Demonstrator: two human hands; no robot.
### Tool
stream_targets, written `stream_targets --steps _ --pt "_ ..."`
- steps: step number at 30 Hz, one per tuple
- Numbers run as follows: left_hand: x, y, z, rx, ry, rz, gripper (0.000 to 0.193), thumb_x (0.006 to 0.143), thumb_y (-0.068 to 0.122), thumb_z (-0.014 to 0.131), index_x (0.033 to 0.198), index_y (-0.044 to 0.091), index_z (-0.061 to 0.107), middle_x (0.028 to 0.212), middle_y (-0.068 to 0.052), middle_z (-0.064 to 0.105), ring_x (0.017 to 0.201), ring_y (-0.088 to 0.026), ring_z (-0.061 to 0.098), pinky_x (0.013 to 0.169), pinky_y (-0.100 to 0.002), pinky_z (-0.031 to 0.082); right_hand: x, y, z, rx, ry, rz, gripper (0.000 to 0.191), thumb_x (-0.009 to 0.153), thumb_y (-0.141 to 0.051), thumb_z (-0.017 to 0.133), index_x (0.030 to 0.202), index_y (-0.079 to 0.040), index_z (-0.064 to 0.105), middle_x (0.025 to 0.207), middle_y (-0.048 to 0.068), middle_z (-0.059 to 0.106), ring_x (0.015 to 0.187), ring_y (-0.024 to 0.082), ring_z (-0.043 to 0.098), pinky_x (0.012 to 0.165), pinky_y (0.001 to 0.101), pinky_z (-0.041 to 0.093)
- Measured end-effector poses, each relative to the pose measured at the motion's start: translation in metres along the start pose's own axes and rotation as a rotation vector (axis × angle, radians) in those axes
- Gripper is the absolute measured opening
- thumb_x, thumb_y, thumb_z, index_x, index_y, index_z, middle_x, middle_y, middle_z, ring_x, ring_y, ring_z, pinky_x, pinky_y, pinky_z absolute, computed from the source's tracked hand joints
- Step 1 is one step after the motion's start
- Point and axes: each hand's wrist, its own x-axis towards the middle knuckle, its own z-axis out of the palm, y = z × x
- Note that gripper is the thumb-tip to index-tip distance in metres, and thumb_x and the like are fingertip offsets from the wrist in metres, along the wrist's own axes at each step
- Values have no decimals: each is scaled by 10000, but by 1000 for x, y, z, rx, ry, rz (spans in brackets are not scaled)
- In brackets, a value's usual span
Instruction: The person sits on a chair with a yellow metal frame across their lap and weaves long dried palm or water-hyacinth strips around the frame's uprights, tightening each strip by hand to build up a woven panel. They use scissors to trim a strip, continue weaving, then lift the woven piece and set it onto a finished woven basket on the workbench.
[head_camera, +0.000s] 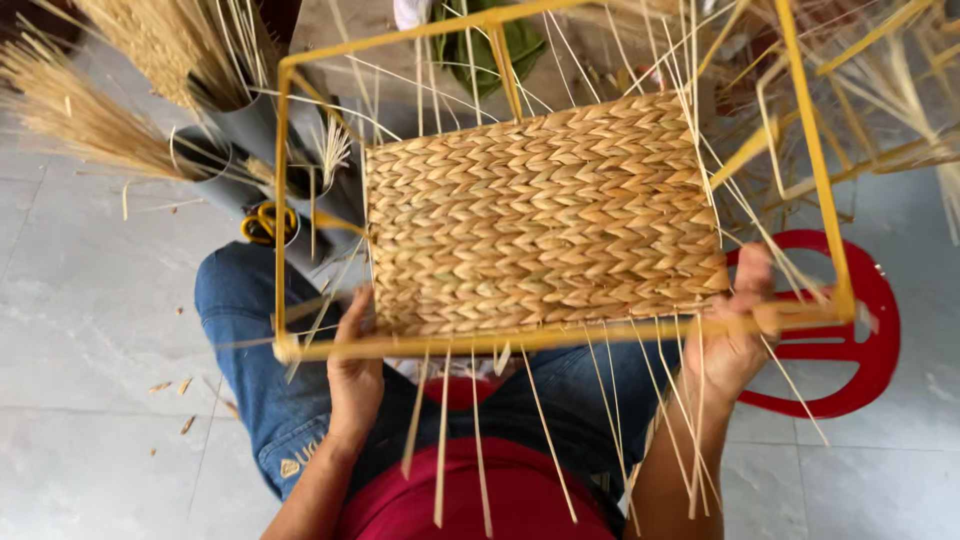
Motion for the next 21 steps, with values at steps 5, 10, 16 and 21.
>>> stream_targets --steps 5,10,16,21 --pt "16 10 10 -164 -121 -298 956 936 -119 557 1639 218 3 1376 -217 610 1231 -267 627 1040 -365 510 12 2 -3 256 -262 -86 163 1022 -77 611 961 -165 734 1588 56 582 1514 210 452 1329 485 347" --pt "27 13 23 63 -12 -152 779 1009 -97 486 1651 165 132 1381 -217 632 1220 -240 638 1023 -338 528 7 2 -2 271 -168 -27 124 910 -56 671 812 -130 662 1428 46 636 1442 210 478 1270 479 326" --pt "21 11 28 131 -1 53 669 1019 -134 456 1616 81 244 1552 -199 487 1342 -242 569 1100 -344 481 8 -18 -3 166 -208 -31 263 873 8 655 699 -189 666 1471 18 646 1483 220 526 1304 484 325" --pt "15 16 26 65 -163 -65 754 999 -130 507 1651 90 199 1528 -187 522 1323 -225 580 1093 -339 497 10 -18 -10 262 -82 -7 226 841 44 599 772 -155 679 1367 47 681 1376 202 558 1280 466 375"
